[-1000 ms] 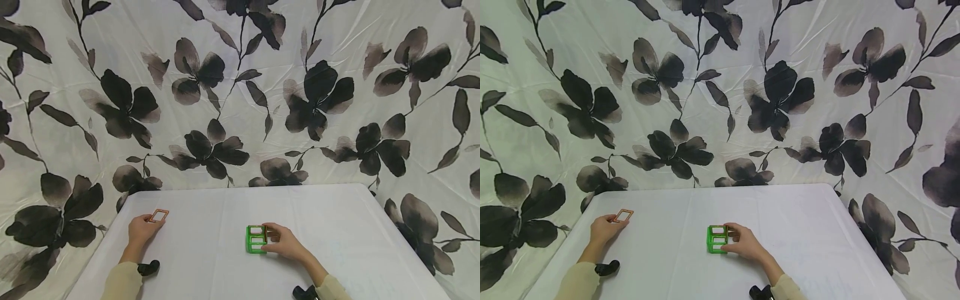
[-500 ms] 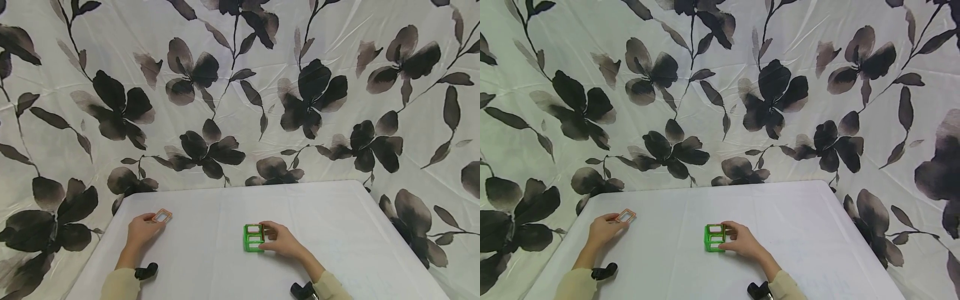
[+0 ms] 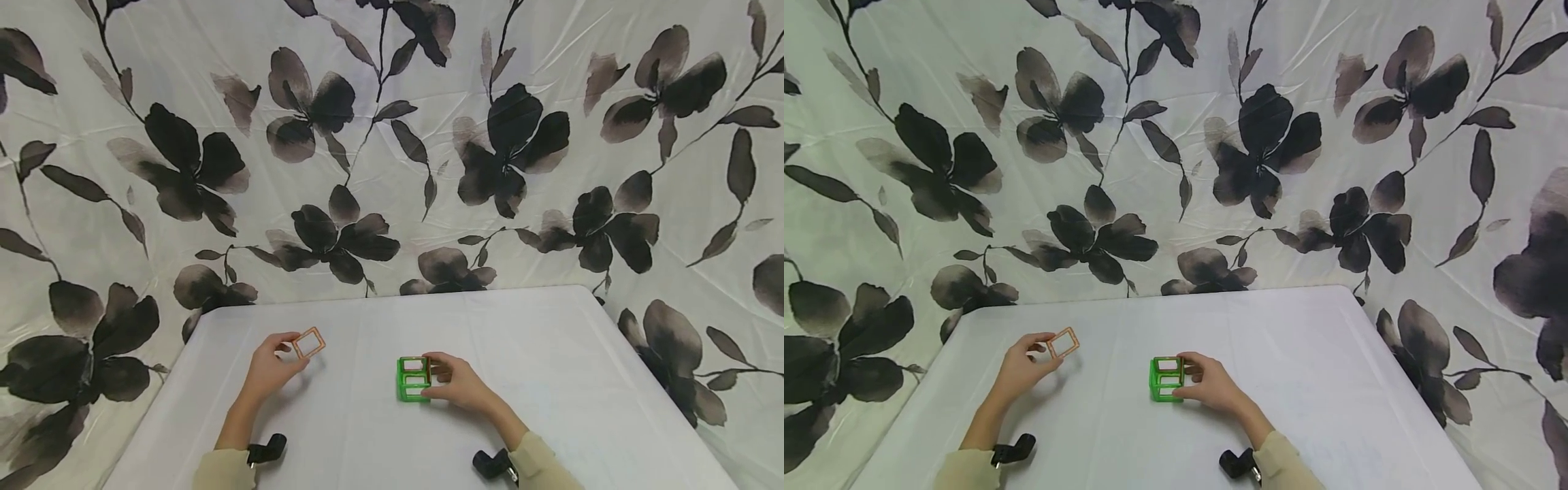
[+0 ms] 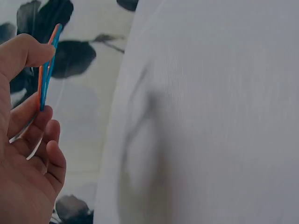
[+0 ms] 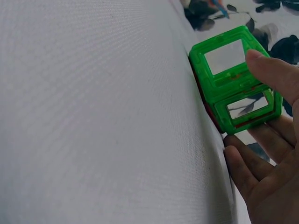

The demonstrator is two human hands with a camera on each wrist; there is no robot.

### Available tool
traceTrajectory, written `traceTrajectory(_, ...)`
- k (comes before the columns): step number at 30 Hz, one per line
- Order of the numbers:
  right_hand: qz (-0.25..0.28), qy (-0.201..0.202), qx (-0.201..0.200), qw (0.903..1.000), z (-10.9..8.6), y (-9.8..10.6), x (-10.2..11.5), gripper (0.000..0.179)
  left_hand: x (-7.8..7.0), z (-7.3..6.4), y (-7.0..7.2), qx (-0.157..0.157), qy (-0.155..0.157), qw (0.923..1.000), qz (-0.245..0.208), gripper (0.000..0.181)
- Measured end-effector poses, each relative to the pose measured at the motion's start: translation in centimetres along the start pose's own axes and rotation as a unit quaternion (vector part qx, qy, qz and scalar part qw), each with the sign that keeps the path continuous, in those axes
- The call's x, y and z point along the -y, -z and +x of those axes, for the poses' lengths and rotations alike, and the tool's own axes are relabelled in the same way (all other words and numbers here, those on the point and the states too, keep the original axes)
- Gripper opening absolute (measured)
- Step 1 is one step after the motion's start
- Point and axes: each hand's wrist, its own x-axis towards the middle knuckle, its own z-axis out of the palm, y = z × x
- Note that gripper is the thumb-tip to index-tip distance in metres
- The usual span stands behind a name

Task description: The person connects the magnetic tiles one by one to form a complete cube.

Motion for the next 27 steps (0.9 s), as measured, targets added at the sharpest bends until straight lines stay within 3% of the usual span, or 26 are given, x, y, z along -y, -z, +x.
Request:
traceTrajectory(4, -0.003, 0.001, 0.0, 1.0, -0.1, 0.0, -0.1, 0.065, -1.9, -0.6, -1.4, 0.008, -0.043, 0.999, -0.011, 0.052)
traceTrajectory(13, 0.003, 0.003, 0.001, 1.0, 0.0, 0.1, 0.0, 0.066, -5.5, -1.4, -4.7, 0.047, -0.075, 0.9946, -0.055, 0.052)
traceTrajectory(20, -0.002, -0.002, 0.002, 1.0, 0.1, -0.1, -0.3, 0.066, -7.3, -1.6, -7.6, 0.084, -0.108, 0.9876, -0.077, 0.052)
traceTrajectory(27, -0.005, 0.004, -0.003, 1.0, 0.2, 0.0, -0.4, 0.07, -8.6, -1.6, -9.2, 0.122, -0.127, 0.9819, -0.069, 0.05)
